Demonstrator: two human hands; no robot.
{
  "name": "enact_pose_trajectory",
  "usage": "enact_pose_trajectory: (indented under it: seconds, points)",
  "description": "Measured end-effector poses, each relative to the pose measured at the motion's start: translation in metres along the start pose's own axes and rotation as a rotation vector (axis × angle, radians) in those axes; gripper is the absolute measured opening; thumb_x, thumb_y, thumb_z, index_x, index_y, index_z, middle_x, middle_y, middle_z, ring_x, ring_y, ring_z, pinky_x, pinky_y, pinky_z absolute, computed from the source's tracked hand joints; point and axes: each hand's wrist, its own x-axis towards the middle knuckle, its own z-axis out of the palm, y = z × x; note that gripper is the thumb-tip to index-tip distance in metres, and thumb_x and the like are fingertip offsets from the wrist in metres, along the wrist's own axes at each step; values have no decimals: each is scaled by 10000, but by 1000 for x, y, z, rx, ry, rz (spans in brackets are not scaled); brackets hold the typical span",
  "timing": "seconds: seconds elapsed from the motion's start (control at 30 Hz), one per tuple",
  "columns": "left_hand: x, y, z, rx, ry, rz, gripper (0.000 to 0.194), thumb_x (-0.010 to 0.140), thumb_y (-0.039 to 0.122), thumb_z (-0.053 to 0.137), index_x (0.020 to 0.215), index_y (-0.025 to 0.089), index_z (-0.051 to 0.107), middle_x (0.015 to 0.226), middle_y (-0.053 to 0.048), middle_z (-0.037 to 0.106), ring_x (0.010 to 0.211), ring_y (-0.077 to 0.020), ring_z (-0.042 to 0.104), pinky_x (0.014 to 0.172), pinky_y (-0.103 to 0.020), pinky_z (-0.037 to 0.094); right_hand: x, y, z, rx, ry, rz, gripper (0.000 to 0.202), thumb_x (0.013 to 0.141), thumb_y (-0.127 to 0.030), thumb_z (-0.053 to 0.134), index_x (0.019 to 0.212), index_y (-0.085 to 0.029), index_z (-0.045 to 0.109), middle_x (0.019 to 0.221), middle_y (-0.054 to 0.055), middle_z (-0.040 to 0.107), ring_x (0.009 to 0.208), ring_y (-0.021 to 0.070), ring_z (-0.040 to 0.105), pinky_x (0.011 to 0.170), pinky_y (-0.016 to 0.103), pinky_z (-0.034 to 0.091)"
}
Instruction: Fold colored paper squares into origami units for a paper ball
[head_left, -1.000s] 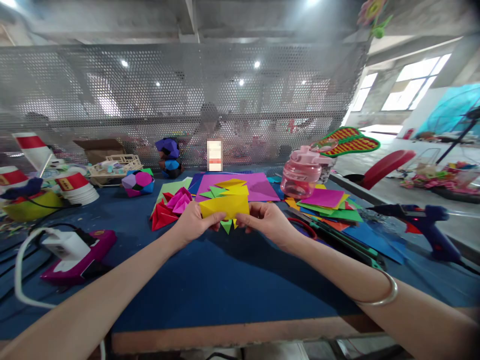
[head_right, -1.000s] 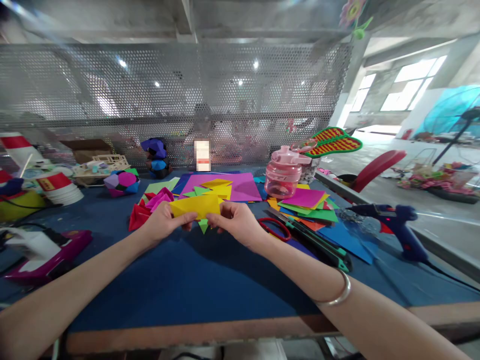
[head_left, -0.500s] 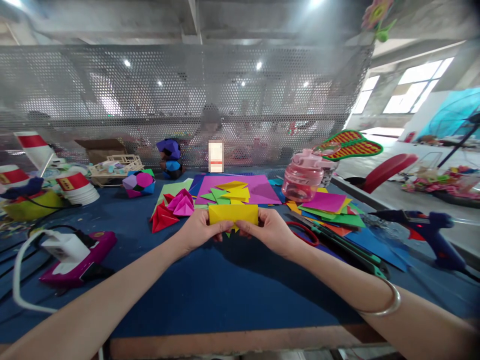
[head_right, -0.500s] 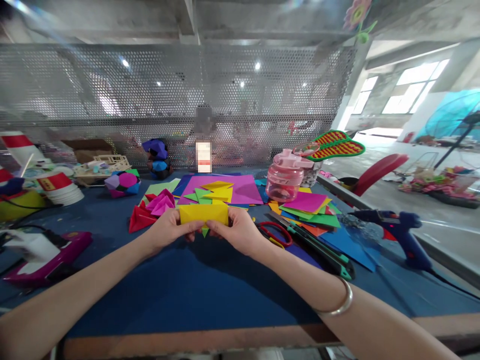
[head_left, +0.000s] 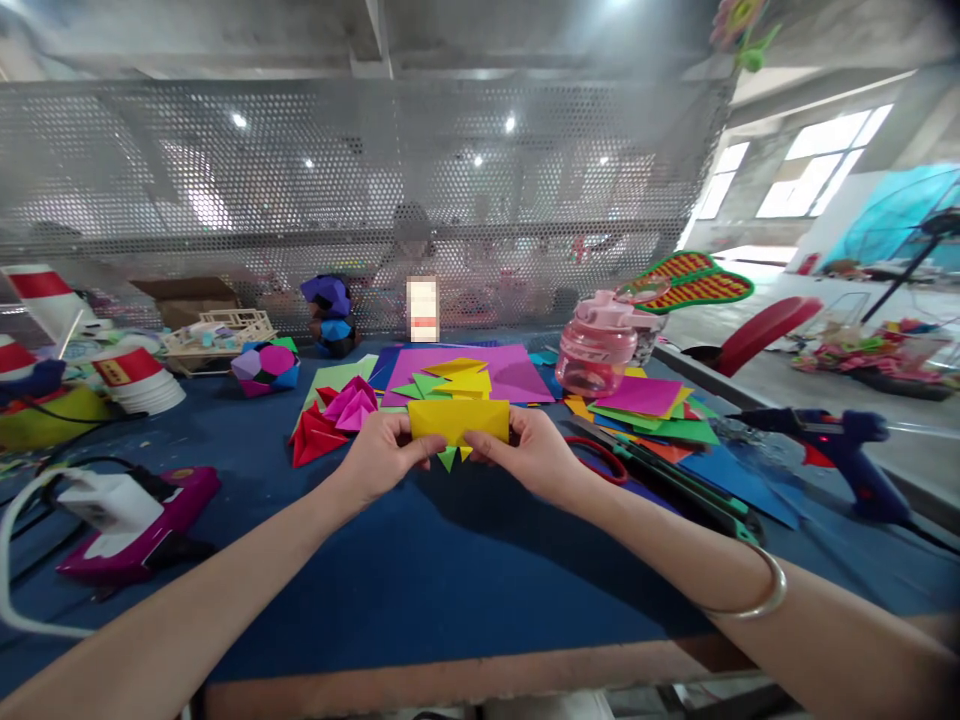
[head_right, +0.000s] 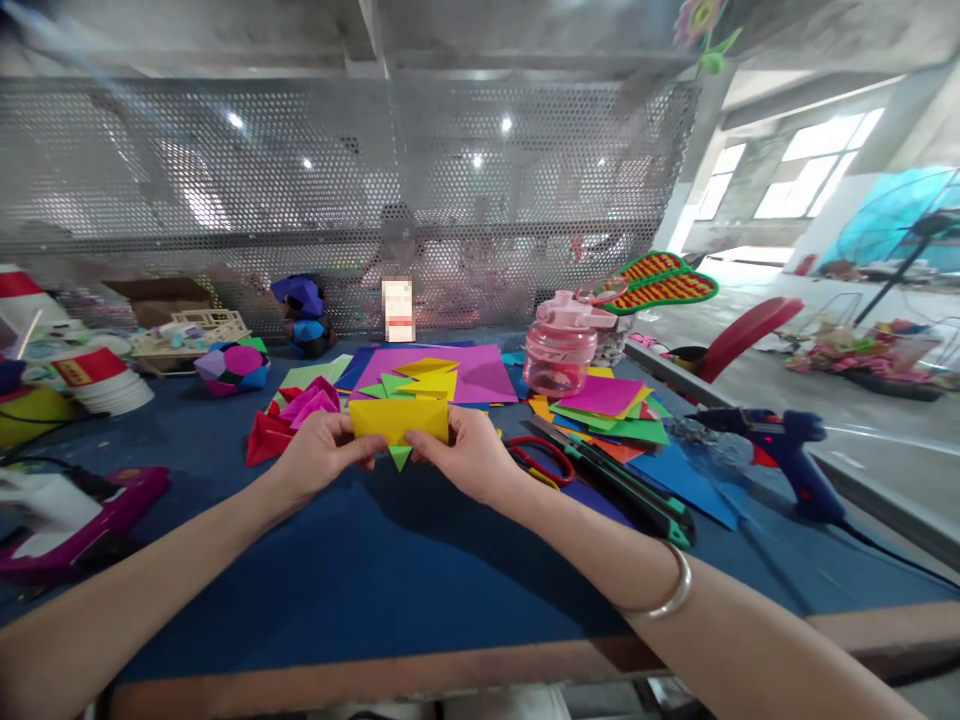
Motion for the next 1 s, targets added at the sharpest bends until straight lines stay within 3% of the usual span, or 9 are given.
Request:
enact_pose_trajectory:
  seconds: [0.43,0.6,0.77,1.0]
  points:
    - [2,-7,-6,42,4,6,272,744,395,761,784,134,695,556,27,630,493,-121,593,511,-228,480,4,0,-3,12,19,9,343,683,-508,780,783,-203,658,656,12,676,589,181,606,566,285,475]
    - [3,-16,-9,121,-60,-24,213,939,336,611,971,127,637,832,-5,656,658,-116,626,619,-277,547,5,3,-4,12,28,9,374,686,-529,776,826,-201,663,686,20,689,608,185,616,584,293,487]
    - [4,-21,-12,164,-55,-27,250,944,342,599,1088,138,620,1017,-51,660,824,-167,658,721,-341,571,6,4,-6,5,35,11,426,688,-597,752,802,-199,653,675,28,686,601,185,620,574,295,489]
    - [3,-16,-12,208,-39,-38,277,947,340,595,1145,146,604,1089,-69,650,887,-186,659,761,-369,572,5,1,-5,14,40,1,451,668,-618,765,805,-204,649,670,33,678,578,185,606,549,298,479]
